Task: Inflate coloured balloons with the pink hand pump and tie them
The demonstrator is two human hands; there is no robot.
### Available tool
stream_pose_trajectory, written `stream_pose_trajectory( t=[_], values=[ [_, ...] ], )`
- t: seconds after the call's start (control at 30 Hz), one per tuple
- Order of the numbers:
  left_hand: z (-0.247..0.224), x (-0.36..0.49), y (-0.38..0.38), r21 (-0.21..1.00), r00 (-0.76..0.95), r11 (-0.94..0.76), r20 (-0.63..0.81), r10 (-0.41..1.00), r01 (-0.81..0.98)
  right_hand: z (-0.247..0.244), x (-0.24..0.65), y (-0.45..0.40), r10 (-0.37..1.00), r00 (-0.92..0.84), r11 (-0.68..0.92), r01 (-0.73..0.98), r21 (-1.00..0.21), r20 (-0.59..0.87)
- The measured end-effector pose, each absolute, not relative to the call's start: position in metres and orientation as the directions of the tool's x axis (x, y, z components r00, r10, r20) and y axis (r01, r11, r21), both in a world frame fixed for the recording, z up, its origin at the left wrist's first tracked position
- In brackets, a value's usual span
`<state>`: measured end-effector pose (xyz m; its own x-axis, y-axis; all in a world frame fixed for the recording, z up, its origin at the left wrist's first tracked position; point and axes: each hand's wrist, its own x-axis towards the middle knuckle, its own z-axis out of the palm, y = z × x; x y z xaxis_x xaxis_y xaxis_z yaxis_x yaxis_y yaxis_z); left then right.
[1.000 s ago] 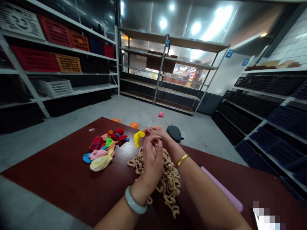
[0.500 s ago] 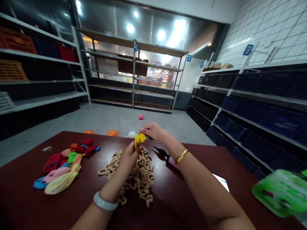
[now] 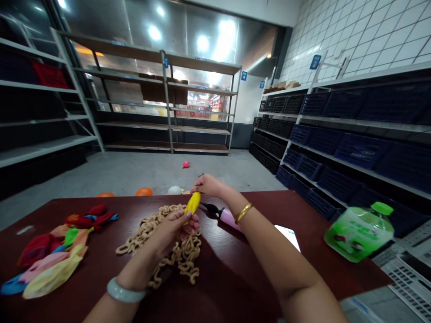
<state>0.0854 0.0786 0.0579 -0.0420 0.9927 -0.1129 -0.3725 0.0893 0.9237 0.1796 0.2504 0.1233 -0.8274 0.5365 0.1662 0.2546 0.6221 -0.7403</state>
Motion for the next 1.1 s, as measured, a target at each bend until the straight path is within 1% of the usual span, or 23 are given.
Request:
stream_pose_trajectory(
  t=[0.07,0.1,0.17,0.27,0.37,0.43,0.5,0.57,0.63,0.67,0.73,0.9,1.0,1.1],
  values=[
    [0.062,0.082,0.076,0.848,-0.018,0.088,-0.114,0.993,-0.523,0.118,0.187,0.251,0.594,-0.78,0.635,0.304,-0.71,0.196],
    [0.063,0.08,0.075,0.794,-0.042,0.06,-0.107,0.993,-0.605,0.114,0.194,0.25,0.626,-0.751,0.64,0.34,-0.689,0.211],
    [0.065,0.071,0.077,0.676,-0.15,-0.038,-0.108,0.983,-0.736,0.103,0.216,0.245,0.69,-0.69,0.639,0.438,-0.633,0.219],
    [0.067,0.056,0.08,0.538,-0.297,-0.176,-0.147,0.943,-0.825,0.08,0.26,0.235,0.759,-0.636,0.6,0.602,-0.526,0.139],
    [0.069,0.044,0.081,0.462,-0.387,-0.278,-0.158,0.908,-0.842,0.059,0.295,0.229,0.791,-0.611,0.567,0.718,-0.403,0.024],
    [0.069,0.038,0.081,0.443,-0.433,-0.331,-0.152,0.888,-0.833,0.049,0.302,0.228,0.807,-0.59,0.551,0.765,-0.333,-0.023],
    [0.068,0.032,0.081,0.438,-0.471,-0.37,-0.145,0.87,-0.819,0.046,0.297,0.226,0.809,-0.588,0.562,0.78,-0.276,-0.014],
    [0.066,0.027,0.081,0.44,-0.508,-0.404,-0.147,0.849,-0.802,0.048,0.283,0.22,0.786,-0.61,0.615,0.756,-0.224,0.1],
    [0.062,0.022,0.081,0.444,-0.555,-0.446,-0.15,0.818,-0.777,0.052,0.266,0.208,0.724,-0.631,0.686,0.703,-0.188,0.278],
    [0.06,0.02,0.081,0.444,-0.578,-0.469,-0.147,0.803,-0.764,0.054,0.258,0.201,0.69,-0.637,0.715,0.673,-0.189,0.343],
    [0.058,0.017,0.082,0.429,-0.607,-0.503,-0.145,0.781,-0.75,0.055,0.247,0.185,0.635,-0.658,0.763,0.616,-0.196,0.404],
    [0.055,0.017,0.085,0.374,-0.61,-0.526,-0.151,0.778,-0.764,0.048,0.241,0.163,0.573,-0.73,0.815,0.556,-0.165,0.373],
    [0.055,0.02,0.087,0.395,-0.612,-0.524,-0.137,0.779,-0.755,0.044,0.245,0.164,0.577,-0.74,0.813,0.562,-0.152,0.347],
    [0.054,0.023,0.088,0.449,-0.603,-0.504,-0.104,0.791,-0.738,0.044,0.247,0.167,0.585,-0.738,0.808,0.569,-0.157,0.336]
  ],
)
